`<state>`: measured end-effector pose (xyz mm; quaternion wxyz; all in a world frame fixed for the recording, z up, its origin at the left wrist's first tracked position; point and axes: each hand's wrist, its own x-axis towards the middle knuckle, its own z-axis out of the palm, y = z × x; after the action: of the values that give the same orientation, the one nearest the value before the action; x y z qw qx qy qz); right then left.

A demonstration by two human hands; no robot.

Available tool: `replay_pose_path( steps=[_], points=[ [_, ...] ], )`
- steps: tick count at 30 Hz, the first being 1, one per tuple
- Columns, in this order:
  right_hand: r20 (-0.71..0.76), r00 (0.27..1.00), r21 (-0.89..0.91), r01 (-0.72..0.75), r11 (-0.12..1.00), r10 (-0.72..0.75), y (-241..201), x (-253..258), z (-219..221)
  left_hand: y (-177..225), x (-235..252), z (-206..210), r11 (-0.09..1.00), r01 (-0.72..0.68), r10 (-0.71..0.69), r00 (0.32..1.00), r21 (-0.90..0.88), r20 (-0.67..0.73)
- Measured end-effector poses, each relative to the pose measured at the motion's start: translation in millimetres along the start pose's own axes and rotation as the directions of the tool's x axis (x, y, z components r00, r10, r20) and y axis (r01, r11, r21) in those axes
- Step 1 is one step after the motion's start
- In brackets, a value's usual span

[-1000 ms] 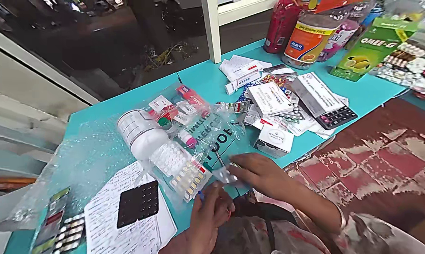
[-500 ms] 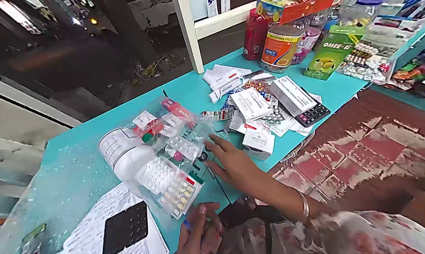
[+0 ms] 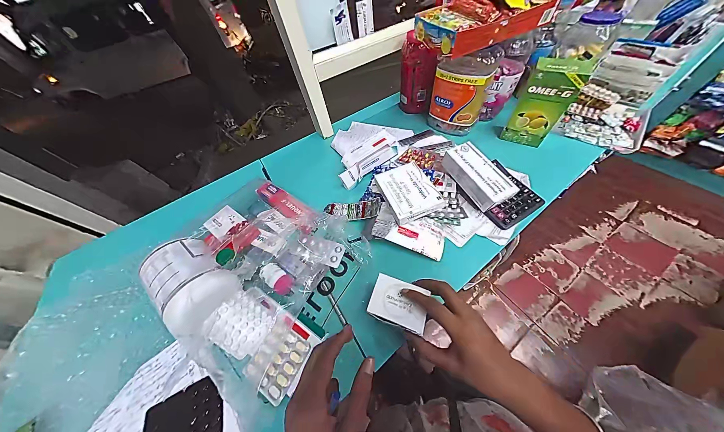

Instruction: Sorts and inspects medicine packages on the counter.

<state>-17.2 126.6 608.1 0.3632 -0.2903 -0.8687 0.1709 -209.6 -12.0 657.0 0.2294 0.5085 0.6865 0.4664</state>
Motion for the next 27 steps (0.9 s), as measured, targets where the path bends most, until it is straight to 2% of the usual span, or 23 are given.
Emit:
replay_pose_path(
  steps=[3, 5, 7, 9, 13, 17, 20, 22, 24, 27],
  points=[
    [0.028, 0.999, 0.069, -0.021, 0.997, 0.019, -4, -1, 11, 2, 9, 15, 0.978, -0.06, 0.065, 0.998, 0.2, -0.018],
    [0.131, 0.991, 0.247, -0.04, 0.968, 0.007, -5, 3, 7, -2, 12, 26, 0.964, -0.077, 0.091, 0.995, 0.255, -0.042],
    [0.149, 0.989, 0.353, -0.051, 0.934, -0.003, 3, 7, 1, -6, 13, 33, 0.955, -0.062, 0.09, 0.992, 0.292, -0.084],
    [0.068, 0.997, 0.244, -0.044, 0.969, 0.029, 20, 15, -4, -7, 13, 36, 0.948, -0.032, 0.071, 0.991, 0.318, -0.113],
    [-0.165, 0.98, -0.137, -0.134, 0.981, 0.11, 54, 60, -13, -10, 15, 42, 0.949, 0.008, 0.034, 0.991, 0.316, -0.127],
    [-0.236, 0.96, -0.287, -0.219, 0.933, 0.152, 82, 111, 1, -14, 21, 50, 0.96, -0.009, 0.05, 0.989, 0.278, -0.14],
    [-0.226, 0.953, -0.287, -0.264, 0.921, 0.203, 90, 127, 15, -12, 24, 54, 0.975, 0.019, 0.016, 0.988, 0.223, -0.151],
    [-0.271, 0.942, -0.223, -0.264, 0.938, 0.2, 94, 129, 16, -9, 24, 53, 0.986, 0.029, -0.004, 0.989, 0.167, -0.15],
    [-0.334, 0.931, -0.114, -0.196, 0.974, 0.148, 99, 126, 8, -5, 23, 50, 0.993, 0.049, -0.03, 0.986, 0.111, -0.163],
    [-0.426, 0.904, 0.051, -0.018, 0.999, 0.038, 107, 118, -8, 2, 23, 46, 0.997, 0.082, -0.079, 0.982, 0.009, -0.17]
  ],
)
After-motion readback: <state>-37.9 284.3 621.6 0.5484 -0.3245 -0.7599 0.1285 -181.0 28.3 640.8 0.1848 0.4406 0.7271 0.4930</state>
